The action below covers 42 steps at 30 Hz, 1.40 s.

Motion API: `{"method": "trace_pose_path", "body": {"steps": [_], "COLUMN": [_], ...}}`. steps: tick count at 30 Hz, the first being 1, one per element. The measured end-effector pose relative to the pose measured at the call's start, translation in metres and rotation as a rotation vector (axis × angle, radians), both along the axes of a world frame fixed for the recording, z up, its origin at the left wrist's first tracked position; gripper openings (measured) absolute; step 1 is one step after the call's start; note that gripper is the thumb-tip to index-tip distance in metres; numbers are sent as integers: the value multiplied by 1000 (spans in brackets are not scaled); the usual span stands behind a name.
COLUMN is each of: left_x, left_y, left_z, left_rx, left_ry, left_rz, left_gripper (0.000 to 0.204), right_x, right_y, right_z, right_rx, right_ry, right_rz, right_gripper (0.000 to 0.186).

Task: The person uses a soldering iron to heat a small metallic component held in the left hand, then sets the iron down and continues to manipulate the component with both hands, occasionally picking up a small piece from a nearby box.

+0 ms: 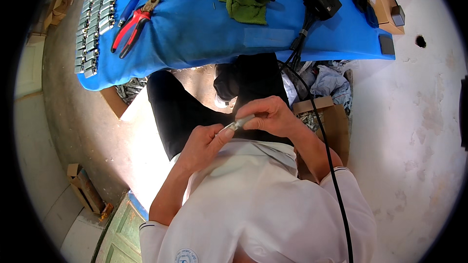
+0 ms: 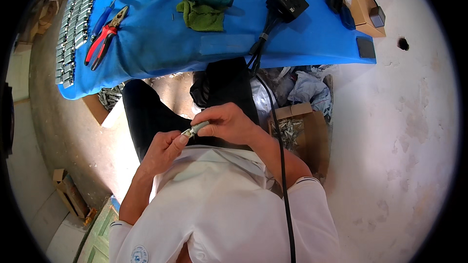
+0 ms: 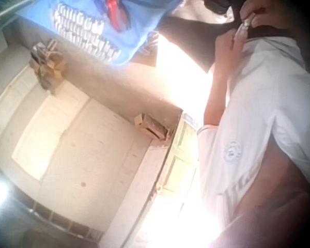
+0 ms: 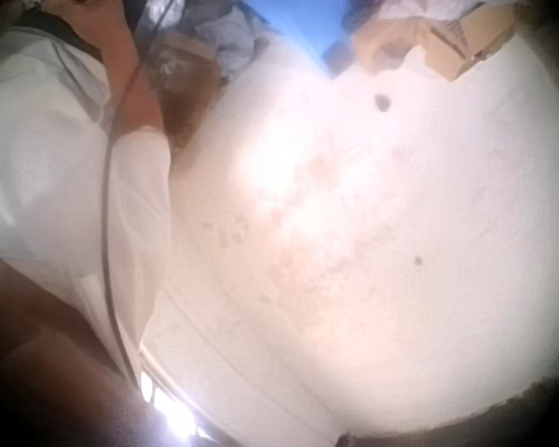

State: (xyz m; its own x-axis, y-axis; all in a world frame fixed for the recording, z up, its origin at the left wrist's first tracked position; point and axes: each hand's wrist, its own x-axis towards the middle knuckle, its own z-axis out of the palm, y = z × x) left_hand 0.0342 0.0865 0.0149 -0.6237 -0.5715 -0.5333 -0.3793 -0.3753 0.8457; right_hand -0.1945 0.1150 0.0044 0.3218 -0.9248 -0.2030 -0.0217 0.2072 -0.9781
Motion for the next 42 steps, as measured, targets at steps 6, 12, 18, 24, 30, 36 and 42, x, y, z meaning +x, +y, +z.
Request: {"method": "trace_pose_path", "body": {"steps": [6, 12, 18, 24, 30, 36, 42], "left_x": [3, 6, 2, 4, 9, 7, 5], "left_y": [6, -5, -6, -14, -15, -15, -15], "left_z": [-6, 6, 6, -2, -6, -4, -6], "left_rx": [-15, 1, 14, -24, 288, 411, 507], "left_ry": [-95, -52, -16, 21, 136, 195, 217], "left_rz": [56, -57, 93, 157, 199, 231, 267], "left_gripper": [40, 45, 38, 37, 42, 46, 47], "right_x": [11, 6, 2, 14, 22, 20, 21], "right_y": [-8, -8, -13, -23, -30, -30, -28], "right_z": [19, 22, 17, -11, -19, -25, -27], "right_rx": [-498, -160, 70, 288, 434, 467, 477], "right_ry": [601, 329, 269, -204, -286, -360, -424], "right_rz": [131, 94, 57, -81, -113, -109, -140], "right_gripper": [21, 23, 24, 23, 22, 22, 23]}}
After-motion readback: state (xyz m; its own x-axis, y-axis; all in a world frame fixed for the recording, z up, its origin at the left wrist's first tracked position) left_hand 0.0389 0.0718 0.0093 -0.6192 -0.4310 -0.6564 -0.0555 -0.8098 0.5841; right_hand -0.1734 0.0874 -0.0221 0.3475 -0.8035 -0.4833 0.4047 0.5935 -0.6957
